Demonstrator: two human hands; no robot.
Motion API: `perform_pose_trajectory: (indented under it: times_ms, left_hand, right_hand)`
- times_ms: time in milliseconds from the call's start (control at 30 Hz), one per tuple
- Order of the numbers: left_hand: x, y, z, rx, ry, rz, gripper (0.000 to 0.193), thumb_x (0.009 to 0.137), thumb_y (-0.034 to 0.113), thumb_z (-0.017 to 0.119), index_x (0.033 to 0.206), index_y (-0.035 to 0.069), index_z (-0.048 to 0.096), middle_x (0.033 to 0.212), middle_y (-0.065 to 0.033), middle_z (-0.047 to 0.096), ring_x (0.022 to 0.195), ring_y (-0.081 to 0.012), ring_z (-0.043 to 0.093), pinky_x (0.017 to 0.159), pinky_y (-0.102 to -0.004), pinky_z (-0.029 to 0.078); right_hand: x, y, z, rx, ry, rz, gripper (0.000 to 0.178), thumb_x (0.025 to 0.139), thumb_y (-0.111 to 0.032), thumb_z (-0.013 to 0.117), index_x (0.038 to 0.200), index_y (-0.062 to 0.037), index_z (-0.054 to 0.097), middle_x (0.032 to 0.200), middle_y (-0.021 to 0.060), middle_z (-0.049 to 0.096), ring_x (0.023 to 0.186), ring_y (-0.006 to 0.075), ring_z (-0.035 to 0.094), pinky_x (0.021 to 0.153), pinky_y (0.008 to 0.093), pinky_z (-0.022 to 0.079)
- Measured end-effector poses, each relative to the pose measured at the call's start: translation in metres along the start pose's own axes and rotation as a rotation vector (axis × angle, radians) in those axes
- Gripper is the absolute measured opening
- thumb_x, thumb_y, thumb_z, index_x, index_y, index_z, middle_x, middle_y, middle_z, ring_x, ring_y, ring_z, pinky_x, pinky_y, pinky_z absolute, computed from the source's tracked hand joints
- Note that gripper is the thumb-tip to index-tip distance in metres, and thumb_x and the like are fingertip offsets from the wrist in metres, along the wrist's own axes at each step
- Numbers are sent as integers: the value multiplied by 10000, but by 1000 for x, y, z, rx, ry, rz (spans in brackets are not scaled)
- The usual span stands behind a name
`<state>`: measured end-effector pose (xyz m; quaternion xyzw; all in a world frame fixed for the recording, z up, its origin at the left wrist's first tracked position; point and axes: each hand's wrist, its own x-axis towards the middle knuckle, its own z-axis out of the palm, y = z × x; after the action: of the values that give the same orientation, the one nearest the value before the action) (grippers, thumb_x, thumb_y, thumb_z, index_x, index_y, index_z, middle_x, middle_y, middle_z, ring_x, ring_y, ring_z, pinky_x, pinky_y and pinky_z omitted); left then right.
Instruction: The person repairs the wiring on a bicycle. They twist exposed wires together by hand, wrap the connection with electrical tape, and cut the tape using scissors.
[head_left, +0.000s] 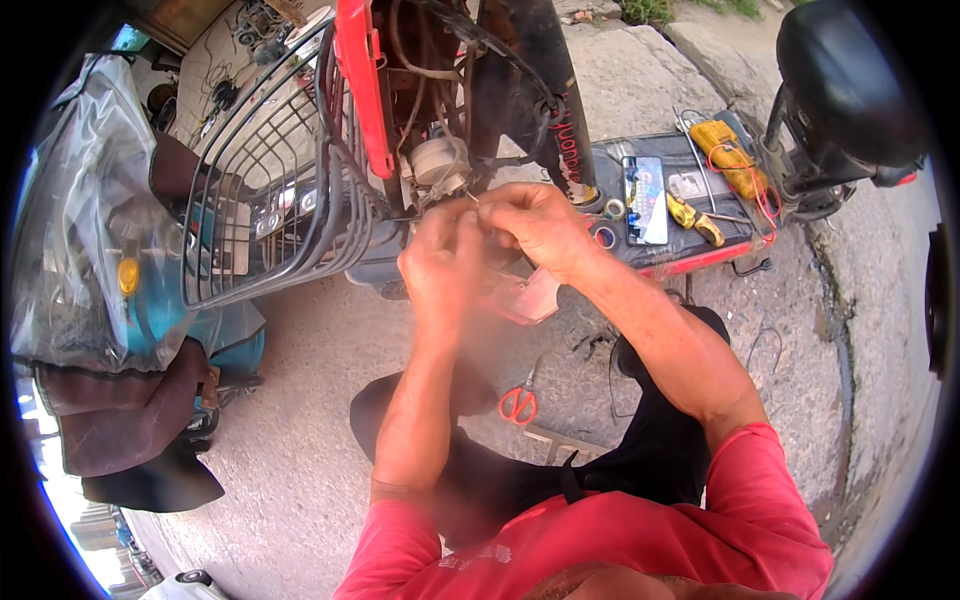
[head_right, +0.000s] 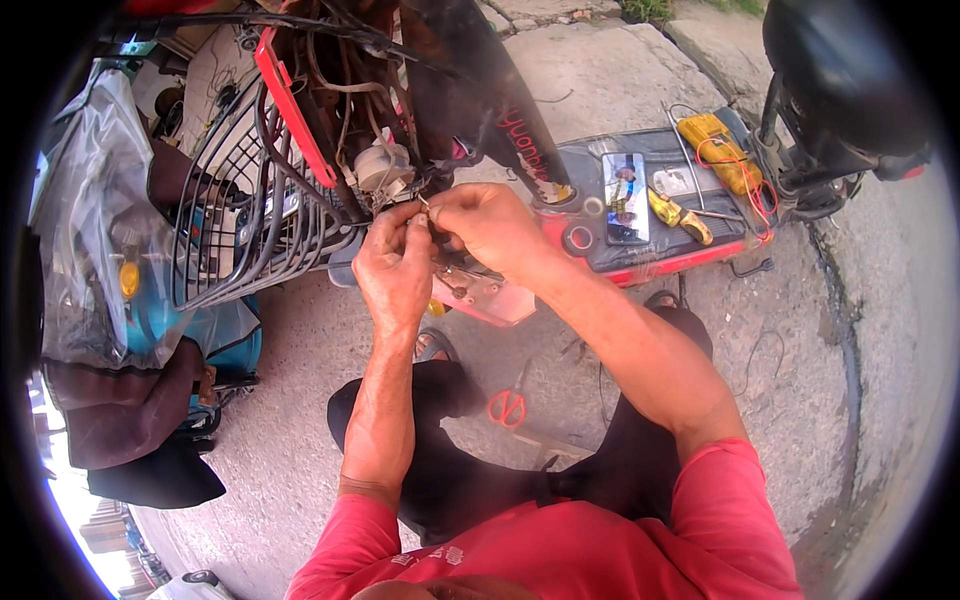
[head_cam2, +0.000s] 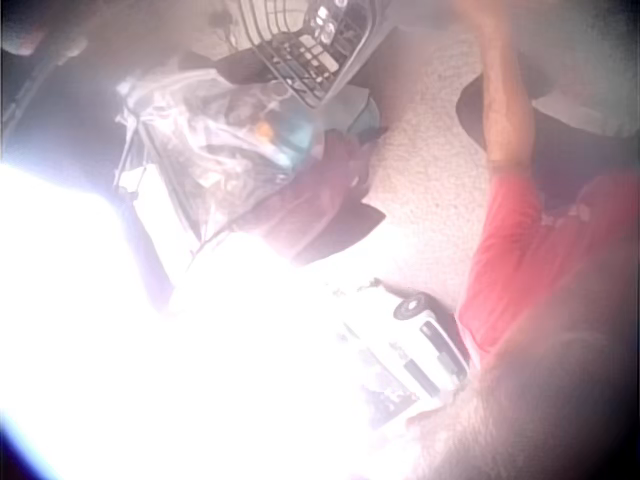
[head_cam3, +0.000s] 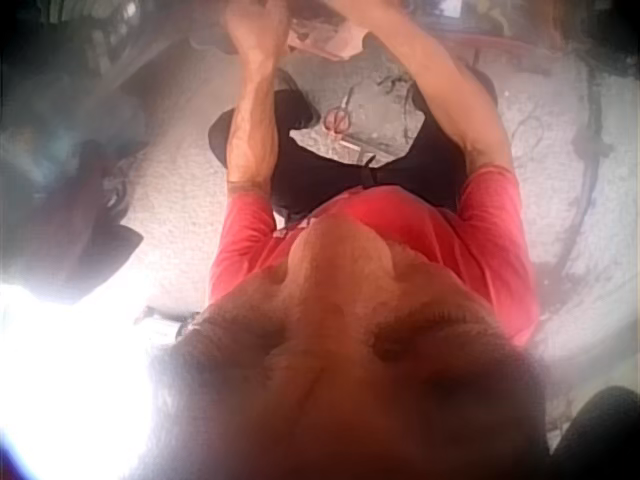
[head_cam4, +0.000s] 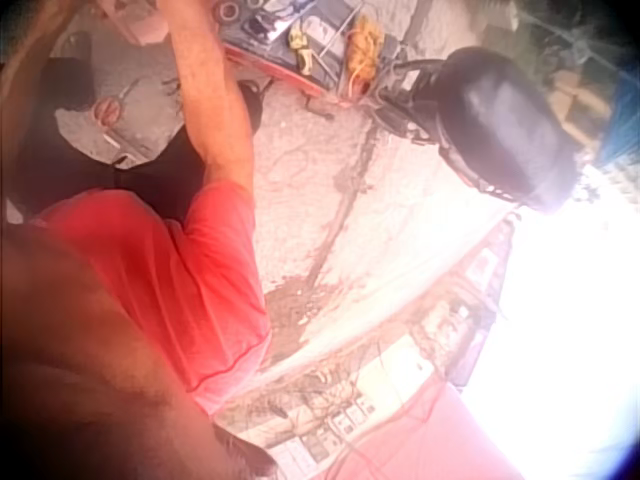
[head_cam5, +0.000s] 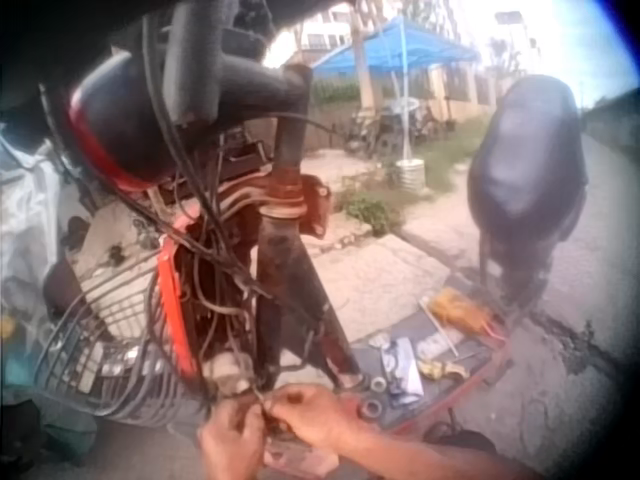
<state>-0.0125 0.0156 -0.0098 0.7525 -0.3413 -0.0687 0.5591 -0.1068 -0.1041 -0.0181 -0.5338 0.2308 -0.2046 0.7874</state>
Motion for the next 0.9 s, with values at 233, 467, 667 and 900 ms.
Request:
perform_pose_trajectory:
  times_ms: [233, 467, 667, 900]
  left_hand:
    - [1, 2, 0, 26, -2, -11, 187, 1011, 99, 659, 1127, -40, 709, 836, -53, 735, 694, -82, 645, 620, -251, 514]
    - [2, 1, -2, -94, -60, -83, 174, 1000, 88, 681, 1127, -26, 709, 812, -37, 719, 681, -65, 626, 563, -235, 493]
    - [2, 0, -4, -72, -61, -78, 172, 991, 80, 687, 1127, -22, 717, 793, -30, 717, 683, -55, 610, 586, -238, 497]
    - [-1, 8, -2, 155, 36, 88, 192, 963, 118, 700, 1088, -23, 732, 750, -38, 715, 686, -66, 611, 640, -276, 510]
  right_hand:
    - [0, 2, 0, -64, 26, -28, 179, 950, -141, 721, 1063, -9, 767, 816, -17, 673, 682, 60, 565, 575, 236, 435]
    - [-2, -1, -1, -17, 16, -6, 190, 940, -142, 712, 1061, -6, 767, 794, -10, 659, 675, 60, 557, 562, 236, 419]
    - [-2, -3, 0, -50, 5, -13, 196, 933, -146, 697, 1044, -6, 778, 763, -18, 644, 662, 56, 543, 555, 233, 407]
    - [0, 2, -1, -106, 4, -46, 192, 947, -158, 723, 1046, -3, 778, 798, -17, 664, 677, 57, 549, 569, 242, 430]
